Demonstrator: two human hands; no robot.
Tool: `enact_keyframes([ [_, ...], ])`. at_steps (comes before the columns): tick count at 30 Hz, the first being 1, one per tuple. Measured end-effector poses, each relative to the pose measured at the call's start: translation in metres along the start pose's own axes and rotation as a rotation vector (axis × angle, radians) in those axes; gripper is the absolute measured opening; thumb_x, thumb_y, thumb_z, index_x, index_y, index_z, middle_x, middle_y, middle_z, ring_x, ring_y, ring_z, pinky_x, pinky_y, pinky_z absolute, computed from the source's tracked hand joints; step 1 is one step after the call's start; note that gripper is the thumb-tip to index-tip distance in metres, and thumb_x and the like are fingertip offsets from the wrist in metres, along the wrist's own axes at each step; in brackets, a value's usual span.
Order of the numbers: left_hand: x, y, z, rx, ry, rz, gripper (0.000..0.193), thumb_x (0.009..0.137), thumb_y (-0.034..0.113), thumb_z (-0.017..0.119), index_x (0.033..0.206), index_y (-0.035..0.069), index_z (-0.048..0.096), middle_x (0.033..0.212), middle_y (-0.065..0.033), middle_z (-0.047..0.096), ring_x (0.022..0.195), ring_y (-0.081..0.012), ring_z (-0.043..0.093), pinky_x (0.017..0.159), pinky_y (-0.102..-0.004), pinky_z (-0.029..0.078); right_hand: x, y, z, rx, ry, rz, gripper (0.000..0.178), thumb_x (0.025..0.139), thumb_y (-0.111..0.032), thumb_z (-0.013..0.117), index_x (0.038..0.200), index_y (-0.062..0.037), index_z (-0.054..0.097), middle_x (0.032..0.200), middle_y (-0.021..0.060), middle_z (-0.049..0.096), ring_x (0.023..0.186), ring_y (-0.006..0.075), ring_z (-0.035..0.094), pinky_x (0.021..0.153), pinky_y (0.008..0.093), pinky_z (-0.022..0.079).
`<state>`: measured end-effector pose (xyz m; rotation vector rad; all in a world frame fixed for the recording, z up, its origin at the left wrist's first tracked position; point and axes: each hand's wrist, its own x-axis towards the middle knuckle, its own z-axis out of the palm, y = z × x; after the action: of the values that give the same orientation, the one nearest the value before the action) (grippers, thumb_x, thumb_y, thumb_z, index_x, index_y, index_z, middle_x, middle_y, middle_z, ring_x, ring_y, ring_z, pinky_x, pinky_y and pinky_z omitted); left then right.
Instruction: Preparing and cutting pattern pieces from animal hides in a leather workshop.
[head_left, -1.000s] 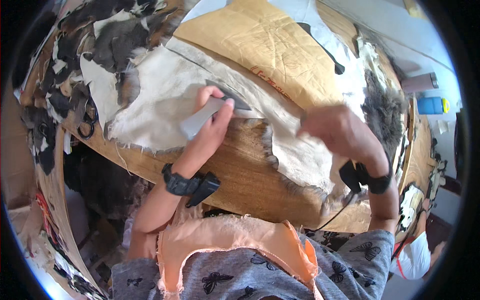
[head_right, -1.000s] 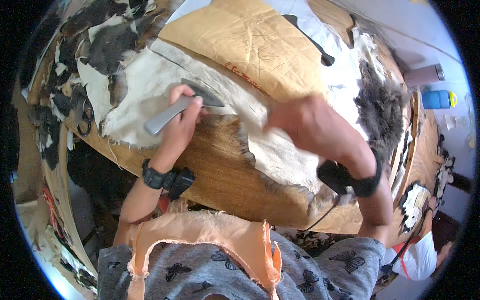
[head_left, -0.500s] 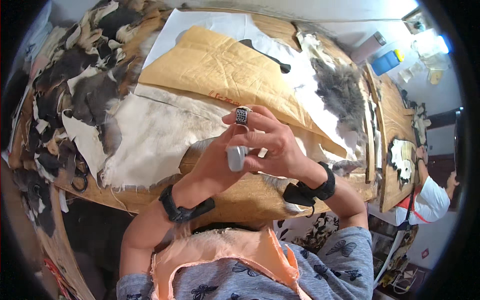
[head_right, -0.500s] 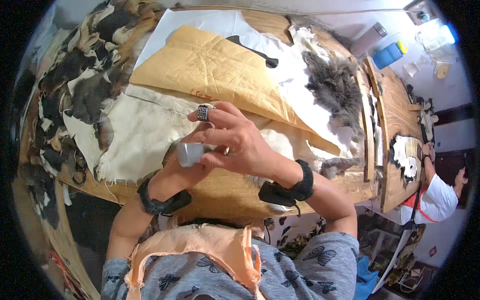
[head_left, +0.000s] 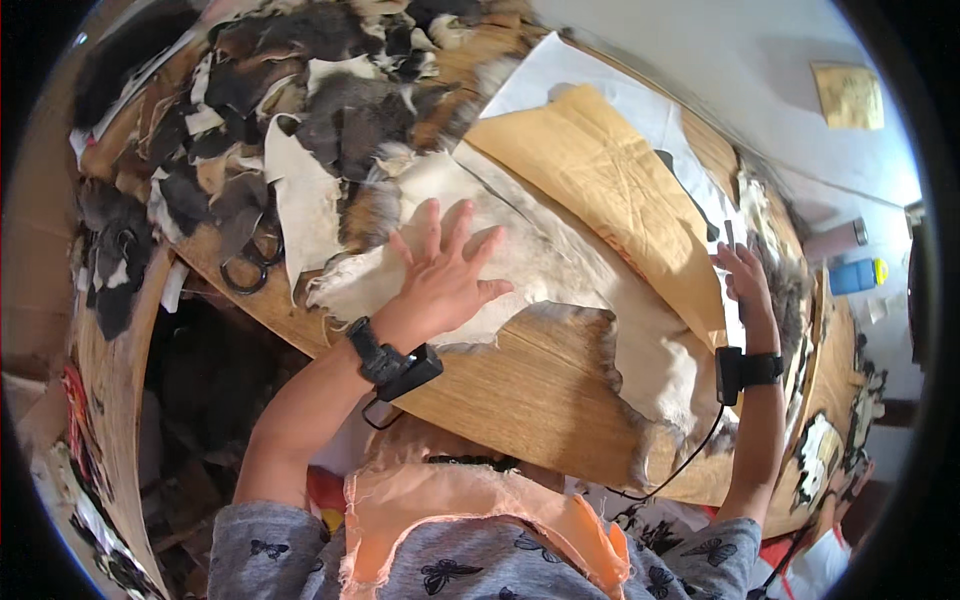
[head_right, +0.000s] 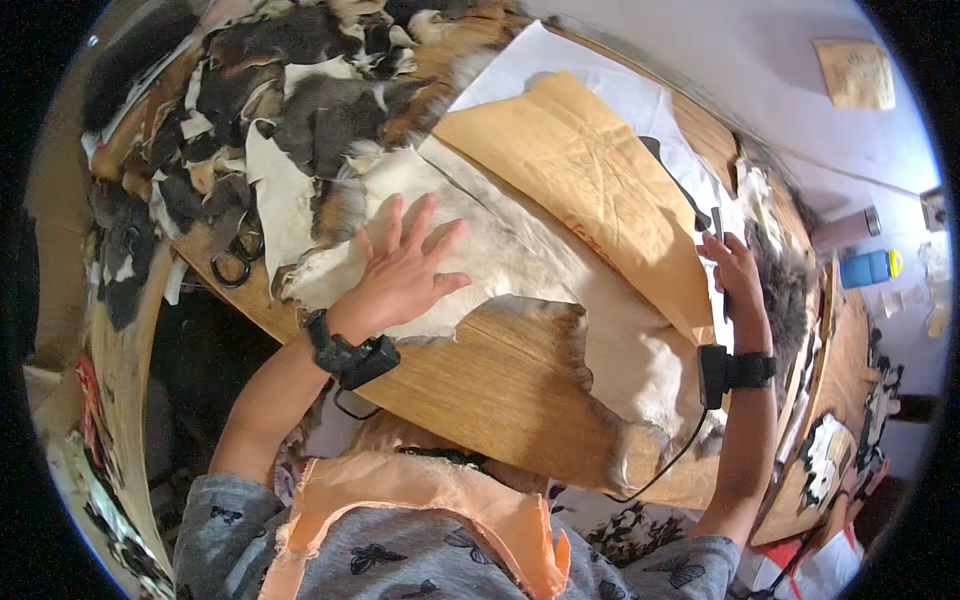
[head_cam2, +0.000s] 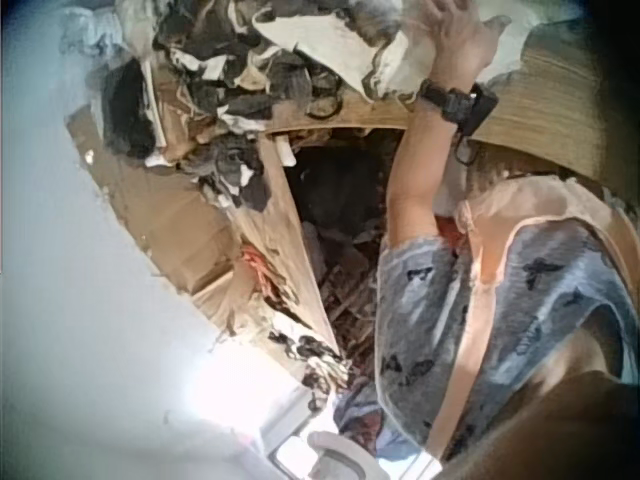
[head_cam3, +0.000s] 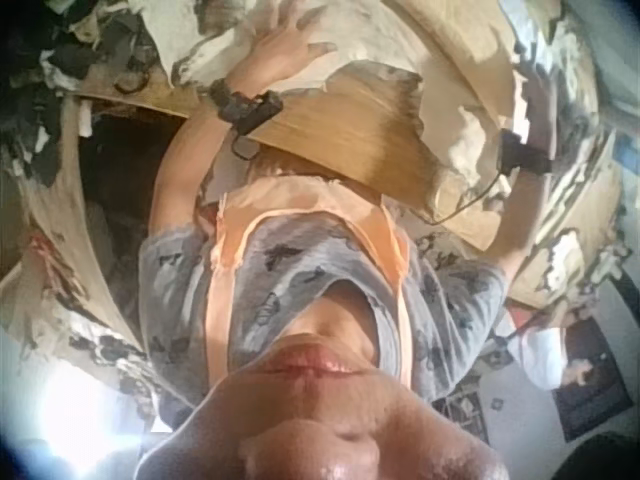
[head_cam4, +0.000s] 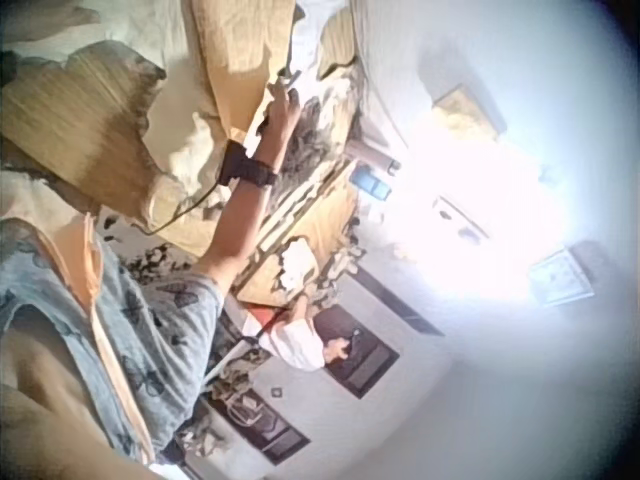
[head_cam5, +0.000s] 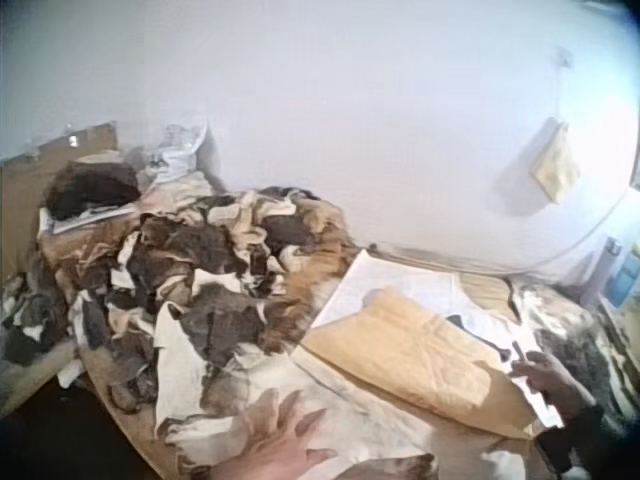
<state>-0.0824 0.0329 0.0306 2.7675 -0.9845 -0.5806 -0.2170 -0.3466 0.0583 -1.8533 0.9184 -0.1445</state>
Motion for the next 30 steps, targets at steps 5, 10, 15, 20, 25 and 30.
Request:
enact_keyframes([
  [5, 0.000, -0.003, 0.000, -0.024, -0.005, -0.006, 0.065, 0.084, 0.058, 0.037, 0.138, 0.025, 0.022, 0.146, -0.0103, -0.002, 0.131, -0.0391, -0.012, 0.097, -0.0671, 0.000, -0.005, -0.007, 0.013, -0.055, 0.011, -0.130, 0.013, 0.082, -0.020, 0.058, 0.087, -0.0078, 0.057, 0.061, -0.0090, 0.041, 0.049, -0.0003, 0.031, 0.041, 0.0172, 0.022],
  [10, 0.000, -0.016, -0.019, 0.014, 0.200, -0.018, 0.052, 0.088, 0.046, 0.039, 0.130, 0.015, 0.037, 0.142, -0.0118, 0.019, 0.131, -0.0318, 0.015, 0.101, -0.0575, 0.015, -0.049, -0.014, 0.012, 0.036, 0.004, -0.236, 0.010, 0.081, -0.013, 0.058, 0.090, -0.0076, 0.056, 0.063, -0.0084, 0.045, 0.050, 0.0002, 0.034, 0.043, 0.0168, 0.025],
  [15, -0.021, -0.081, -0.039, -0.367, 0.620, -0.043, 0.031, 0.089, 0.022, 0.044, 0.113, 0.005, 0.053, 0.100, -0.0135, 0.061, 0.088, -0.0255, 0.060, 0.075, -0.0342, 0.046, -0.117, -0.017, 0.021, -0.430, -0.297, -0.524, 0.006, 0.069, 0.000, 0.064, 0.072, -0.0047, 0.060, 0.078, 0.0019, 0.062, 0.061, 0.0060, 0.054, 0.048, 0.0229, 0.042],
  [20, -0.040, -0.103, -0.040, -0.827, 0.392, -0.268, 0.033, 0.092, 0.028, 0.043, 0.110, 0.003, 0.055, 0.075, -0.0070, 0.063, 0.066, -0.0107, 0.060, 0.058, -0.0264, 0.047, -0.162, -0.018, 0.053, -0.788, -0.534, -0.729, 0.018, 0.049, 0.000, 0.066, 0.065, -0.0055, 0.059, 0.103, 0.0092, 0.062, 0.062, 0.0192, 0.061, 0.052, 0.0279, 0.049],
  [25, -0.054, -0.104, -0.035, -0.913, 0.347, -0.301, 0.029, 0.090, 0.022, 0.045, 0.107, 0.001, 0.056, 0.076, -0.0074, 0.063, 0.060, -0.0105, 0.057, 0.056, -0.0244, 0.045, -0.175, -0.011, 0.068, -0.836, -0.568, -0.733, 0.019, 0.050, -0.001, 0.065, 0.068, -0.0073, 0.061, 0.111, 0.0073, 0.059, 0.063, 0.0212, 0.061, 0.053, 0.0309, 0.049],
  [30, -0.062, -0.116, -0.027, -0.486, 0.634, -0.042, 0.019, 0.084, 0.014, 0.053, 0.096, 0.002, 0.060, 0.073, -0.0099, 0.061, 0.059, -0.0152, 0.057, 0.056, -0.0261, 0.044, -0.176, -0.015, 0.079, -0.806, -0.568, -0.683, 0.020, 0.056, 0.002, 0.064, 0.074, -0.0054, 0.062, 0.106, 0.0079, 0.060, 0.062, 0.0226, 0.062, 0.051, 0.0295, 0.048],
])
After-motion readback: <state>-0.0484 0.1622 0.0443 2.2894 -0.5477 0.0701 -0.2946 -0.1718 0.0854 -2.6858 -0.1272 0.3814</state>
